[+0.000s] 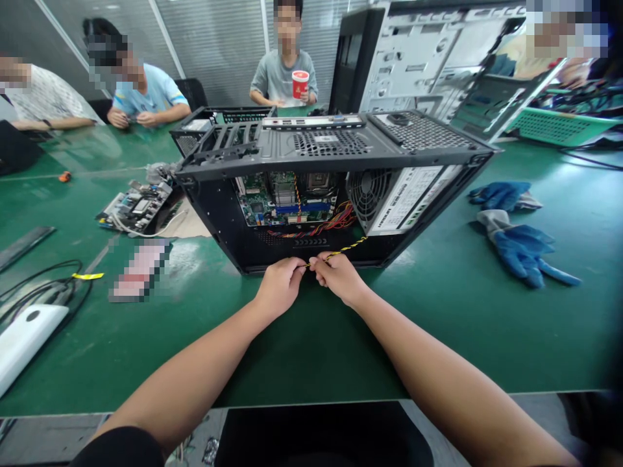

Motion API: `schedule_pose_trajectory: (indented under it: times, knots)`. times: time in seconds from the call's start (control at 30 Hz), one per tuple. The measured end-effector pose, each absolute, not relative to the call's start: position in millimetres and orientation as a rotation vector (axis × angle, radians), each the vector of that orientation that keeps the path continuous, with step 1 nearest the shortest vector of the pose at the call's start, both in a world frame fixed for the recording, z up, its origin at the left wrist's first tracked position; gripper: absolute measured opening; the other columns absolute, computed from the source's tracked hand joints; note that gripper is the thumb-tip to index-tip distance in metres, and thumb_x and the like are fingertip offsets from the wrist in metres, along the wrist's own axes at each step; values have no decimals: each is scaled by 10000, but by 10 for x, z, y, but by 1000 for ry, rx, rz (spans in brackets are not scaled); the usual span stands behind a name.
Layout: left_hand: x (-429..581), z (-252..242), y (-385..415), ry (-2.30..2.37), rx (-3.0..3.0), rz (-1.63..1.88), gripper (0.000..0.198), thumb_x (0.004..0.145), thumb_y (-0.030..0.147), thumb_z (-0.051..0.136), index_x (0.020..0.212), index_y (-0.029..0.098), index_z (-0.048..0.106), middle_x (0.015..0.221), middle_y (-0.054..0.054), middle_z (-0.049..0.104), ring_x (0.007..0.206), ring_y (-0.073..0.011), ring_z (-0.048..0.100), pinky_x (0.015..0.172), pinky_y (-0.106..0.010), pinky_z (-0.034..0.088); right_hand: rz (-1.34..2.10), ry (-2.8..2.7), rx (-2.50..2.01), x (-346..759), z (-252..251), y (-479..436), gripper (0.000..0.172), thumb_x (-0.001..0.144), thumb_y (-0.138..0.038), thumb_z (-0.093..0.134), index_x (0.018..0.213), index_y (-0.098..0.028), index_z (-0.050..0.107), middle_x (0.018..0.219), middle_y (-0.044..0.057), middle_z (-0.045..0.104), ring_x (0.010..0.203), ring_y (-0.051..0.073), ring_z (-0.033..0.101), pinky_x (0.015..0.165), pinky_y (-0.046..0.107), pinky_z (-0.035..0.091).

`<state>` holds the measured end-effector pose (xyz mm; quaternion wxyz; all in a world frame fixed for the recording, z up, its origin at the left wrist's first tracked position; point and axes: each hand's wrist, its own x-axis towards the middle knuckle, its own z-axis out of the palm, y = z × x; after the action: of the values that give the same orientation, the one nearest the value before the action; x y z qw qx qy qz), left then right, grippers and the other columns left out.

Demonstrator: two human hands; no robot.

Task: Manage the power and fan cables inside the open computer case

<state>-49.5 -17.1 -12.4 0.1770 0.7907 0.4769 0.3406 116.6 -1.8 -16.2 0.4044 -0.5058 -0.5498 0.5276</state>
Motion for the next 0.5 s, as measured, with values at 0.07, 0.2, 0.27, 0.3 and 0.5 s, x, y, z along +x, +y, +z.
schedule_pose_trajectory:
  times: [0.07, 0.2, 0.27, 0.3, 0.5]
  knots:
    - [-495, -112, -171, 1348, 2232, 946, 159, 936, 139, 503, 906, 180, 653, 822, -32, 697, 743, -157, 636, 721, -281, 483, 1335, -1393, -1267, 1169, -169, -15, 281, 823, -410, 606, 668, -177, 578, 505, -37, 499, 439, 94, 466, 445, 229, 349]
    - [-491, -91, -181, 1357, 2163, 907, 186, 936, 126, 468, 870, 178, 635, 752, -13, 672, 666, -134, 617, 661, -255, 462, 1359, -1382, -1241, 1163, -185, -10, 291, 821, -425, 611, 673, -178, 571, 499, -42, 495, 435, 93, 468, 441, 226, 355]
    - [-487, -91, -186, 1364, 2124, 908, 182, 937, 132, 464, 872, 177, 628, 745, -9, 669, 644, -125, 615, 644, -246, 458, 1362, -1365, -1230, 1154, -199, -7, 302, 819, -439, 615, 673, -178, 570, 493, -45, 490, 427, 92, 461, 435, 226, 349]
    - [-484, -95, -187, 1367, 2111, 912, 177, 938, 137, 465, 876, 177, 626, 747, -9, 669, 639, -123, 614, 640, -244, 457, 1362, -1356, -1227, 1148, -206, -7, 308, 820, -445, 615, 673, -179, 569, 491, -46, 489, 424, 91, 457, 433, 226, 347]
    - [-473, -119, -179, 1378, 2104, 906, 166, 936, 152, 469, 874, 178, 621, 737, -11, 659, 634, -125, 611, 631, -246, 454, 1295, -1374, -1230, 1113, -232, -27, 326, 858, -445, 567, 662, -185, 559, 484, -47, 482, 420, 92, 448, 440, 233, 345]
